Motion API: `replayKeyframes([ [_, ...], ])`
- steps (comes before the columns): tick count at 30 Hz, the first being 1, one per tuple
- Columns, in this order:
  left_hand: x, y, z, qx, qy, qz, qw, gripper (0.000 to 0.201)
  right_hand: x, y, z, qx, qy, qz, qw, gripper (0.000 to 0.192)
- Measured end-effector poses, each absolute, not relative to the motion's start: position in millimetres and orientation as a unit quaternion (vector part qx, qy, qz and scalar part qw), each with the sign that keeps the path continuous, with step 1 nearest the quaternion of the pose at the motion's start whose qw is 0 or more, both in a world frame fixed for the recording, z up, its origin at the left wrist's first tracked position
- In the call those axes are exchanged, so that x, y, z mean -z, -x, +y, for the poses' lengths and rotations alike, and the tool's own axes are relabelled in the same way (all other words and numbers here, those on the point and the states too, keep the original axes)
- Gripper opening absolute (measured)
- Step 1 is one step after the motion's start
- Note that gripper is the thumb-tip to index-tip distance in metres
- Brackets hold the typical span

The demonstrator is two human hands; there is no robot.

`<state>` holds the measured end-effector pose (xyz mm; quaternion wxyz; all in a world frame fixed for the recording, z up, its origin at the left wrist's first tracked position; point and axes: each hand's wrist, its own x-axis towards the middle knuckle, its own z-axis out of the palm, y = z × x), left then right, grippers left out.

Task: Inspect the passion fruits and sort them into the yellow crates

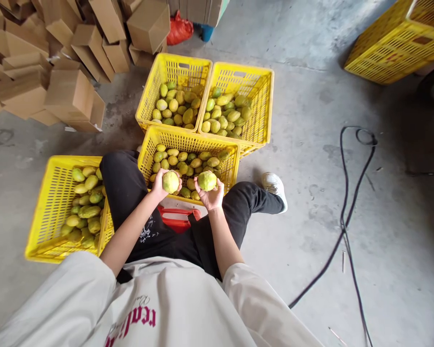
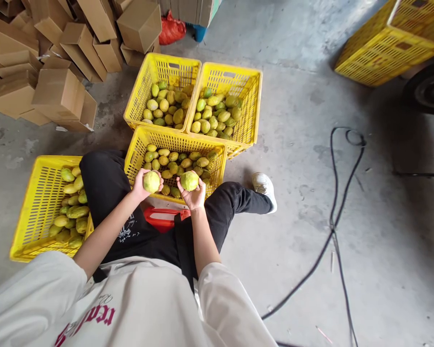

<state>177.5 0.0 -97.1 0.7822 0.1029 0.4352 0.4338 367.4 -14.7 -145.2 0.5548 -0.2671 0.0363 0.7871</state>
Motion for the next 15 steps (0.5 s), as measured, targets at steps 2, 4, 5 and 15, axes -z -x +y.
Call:
replayKeyframes([
  [2, 98.0, -177.6, -0.9, -0.418, -0.128, 0.447, 0.781, 0.037, 145.3, -367.1, -14.8, -0.788, 0.269, 0.033, 0.552, 0.032],
  [4, 98.7, -178.9, -2.3, -0.399, -0.149, 0.465, 0.776, 0.037, 144.7, -367.0, -15.1, -0.789, 0.270, 0.022, 0.552, 0.032],
  [5, 99.0, -179.7, -3.0, -0.393, -0.159, 0.473, 0.772, 0.037, 144.1, -367.1, -15.3, -0.790, 0.265, 0.014, 0.553, 0.031],
  [15, 104.3, -180.0, -1.6, -0.440, -0.181, 0.546, 0.689, 0.034, 143.3, -364.2, -19.5, -0.827, 0.242, -0.042, 0.506, 0.034],
])
